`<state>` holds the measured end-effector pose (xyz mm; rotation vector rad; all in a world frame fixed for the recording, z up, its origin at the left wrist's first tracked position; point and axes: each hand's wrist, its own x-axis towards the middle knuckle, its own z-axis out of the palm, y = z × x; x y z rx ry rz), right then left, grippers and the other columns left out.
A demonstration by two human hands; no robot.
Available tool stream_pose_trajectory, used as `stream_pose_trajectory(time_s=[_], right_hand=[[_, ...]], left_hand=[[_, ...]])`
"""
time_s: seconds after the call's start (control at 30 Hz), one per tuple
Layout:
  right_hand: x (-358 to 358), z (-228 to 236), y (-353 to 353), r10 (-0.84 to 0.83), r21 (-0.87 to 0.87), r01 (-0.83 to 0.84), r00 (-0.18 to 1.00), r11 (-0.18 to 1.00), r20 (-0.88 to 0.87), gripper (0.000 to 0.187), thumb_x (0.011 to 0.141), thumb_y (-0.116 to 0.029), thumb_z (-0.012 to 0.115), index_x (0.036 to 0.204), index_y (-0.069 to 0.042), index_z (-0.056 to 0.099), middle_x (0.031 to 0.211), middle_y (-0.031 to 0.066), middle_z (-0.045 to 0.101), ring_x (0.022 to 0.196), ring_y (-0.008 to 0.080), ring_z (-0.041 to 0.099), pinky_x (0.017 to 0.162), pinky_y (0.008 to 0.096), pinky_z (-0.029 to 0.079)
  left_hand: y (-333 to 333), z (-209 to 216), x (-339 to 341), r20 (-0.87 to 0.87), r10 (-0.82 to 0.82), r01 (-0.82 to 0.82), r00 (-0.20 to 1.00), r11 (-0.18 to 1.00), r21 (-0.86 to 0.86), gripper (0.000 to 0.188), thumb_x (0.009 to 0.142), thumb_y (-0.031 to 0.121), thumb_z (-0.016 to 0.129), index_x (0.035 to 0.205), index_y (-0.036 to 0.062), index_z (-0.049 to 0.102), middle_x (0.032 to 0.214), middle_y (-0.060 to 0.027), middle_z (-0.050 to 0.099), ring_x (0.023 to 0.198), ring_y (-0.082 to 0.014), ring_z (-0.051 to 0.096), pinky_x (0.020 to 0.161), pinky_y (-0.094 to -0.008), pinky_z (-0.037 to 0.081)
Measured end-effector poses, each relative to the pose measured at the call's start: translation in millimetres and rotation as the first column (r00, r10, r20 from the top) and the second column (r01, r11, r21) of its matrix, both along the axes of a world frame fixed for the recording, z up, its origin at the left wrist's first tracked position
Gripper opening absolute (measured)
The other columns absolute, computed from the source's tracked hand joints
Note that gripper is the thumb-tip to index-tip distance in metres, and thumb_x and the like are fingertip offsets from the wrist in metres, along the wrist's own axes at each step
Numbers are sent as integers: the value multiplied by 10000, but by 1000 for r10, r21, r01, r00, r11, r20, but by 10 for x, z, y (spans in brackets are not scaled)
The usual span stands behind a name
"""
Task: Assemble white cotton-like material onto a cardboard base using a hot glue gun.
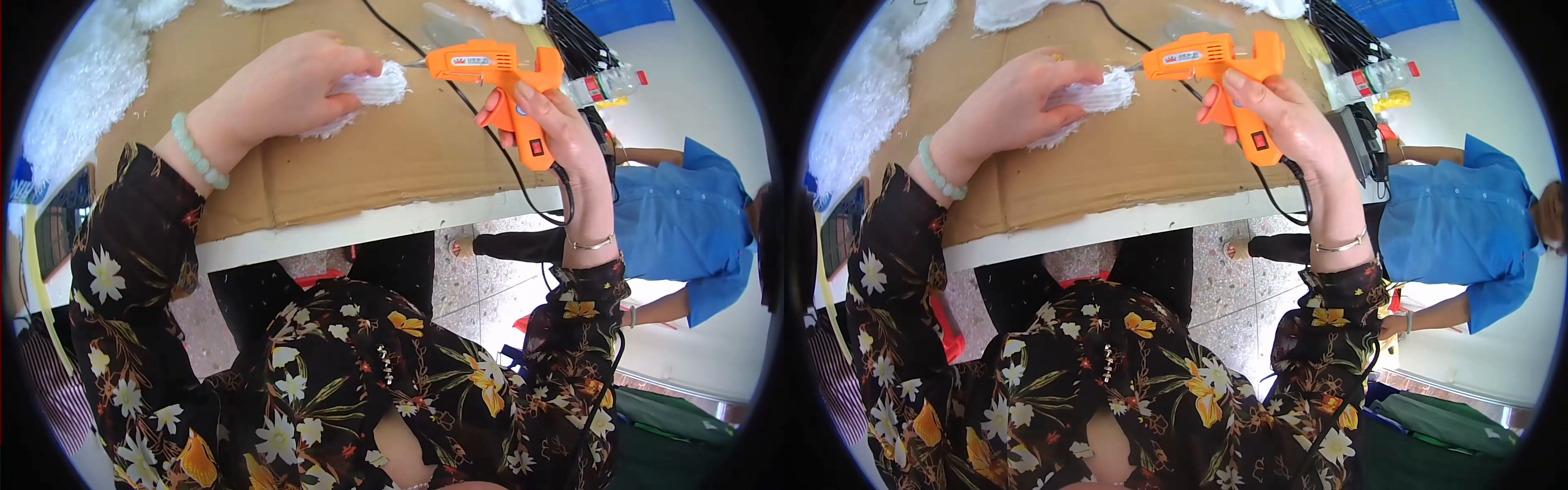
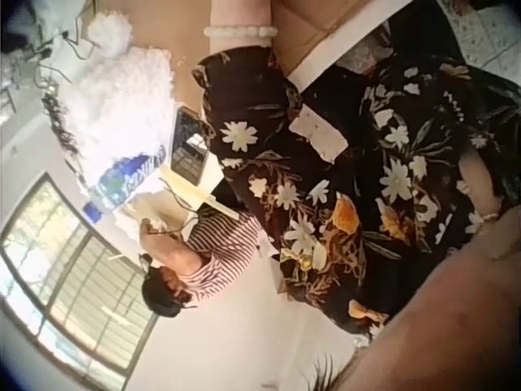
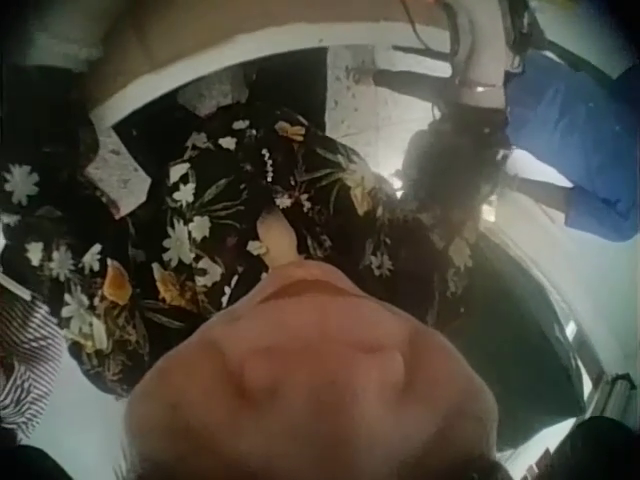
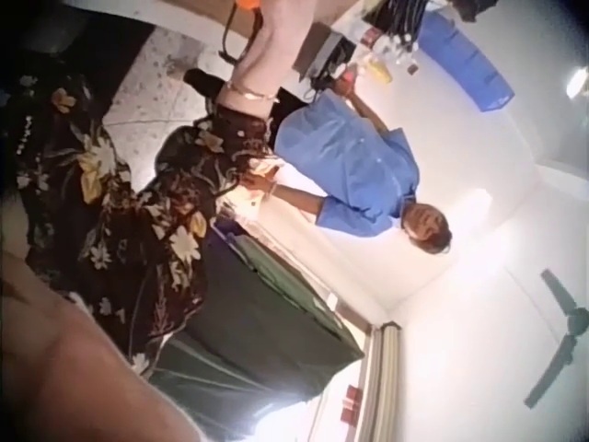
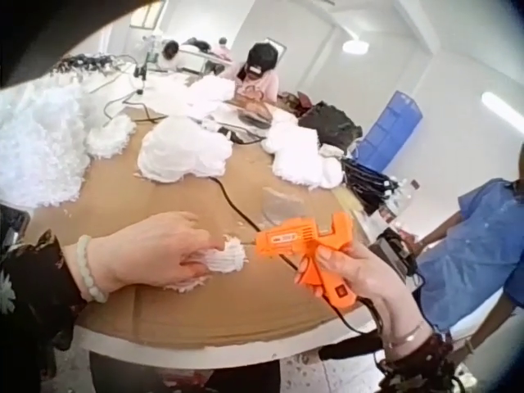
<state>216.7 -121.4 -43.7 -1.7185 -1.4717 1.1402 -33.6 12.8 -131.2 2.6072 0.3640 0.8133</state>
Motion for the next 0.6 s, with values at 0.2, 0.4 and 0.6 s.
stream_pose_trajectory(time_s=[0.2,0.4,0.6], right_hand=[[36,-118,-42,76,76,-64,982,995,-172,418,873,-367,547,1059,7,561,913,135,638,642,130,566,584,236,464],[-10,-120,-128,13,83,6,973,997,-229,399,889,-339,539,1098,0,541,1000,179,625,730,158,618,631,258,512],[-40,-76,-175,-12,45,15,997,999,-72,392,904,-365,525,1072,-12,551,983,149,635,783,144,615,668,252,499]], left_hand=[[3,-11,-36,3,1,-1,1000,1000,-19,279,728,116,636,1003,69,617,791,-140,576,800,-317,556,720,-391,453],[21,-22,-6,-3,-2,2,1000,1000,-6,278,730,133,639,1000,70,624,787,-142,586,815,-317,565,731,-397,454],[29,-62,24,3,6,-6,1000,1000,1,269,738,148,632,993,60,628,808,-147,604,843,-313,579,748,-403,458]])
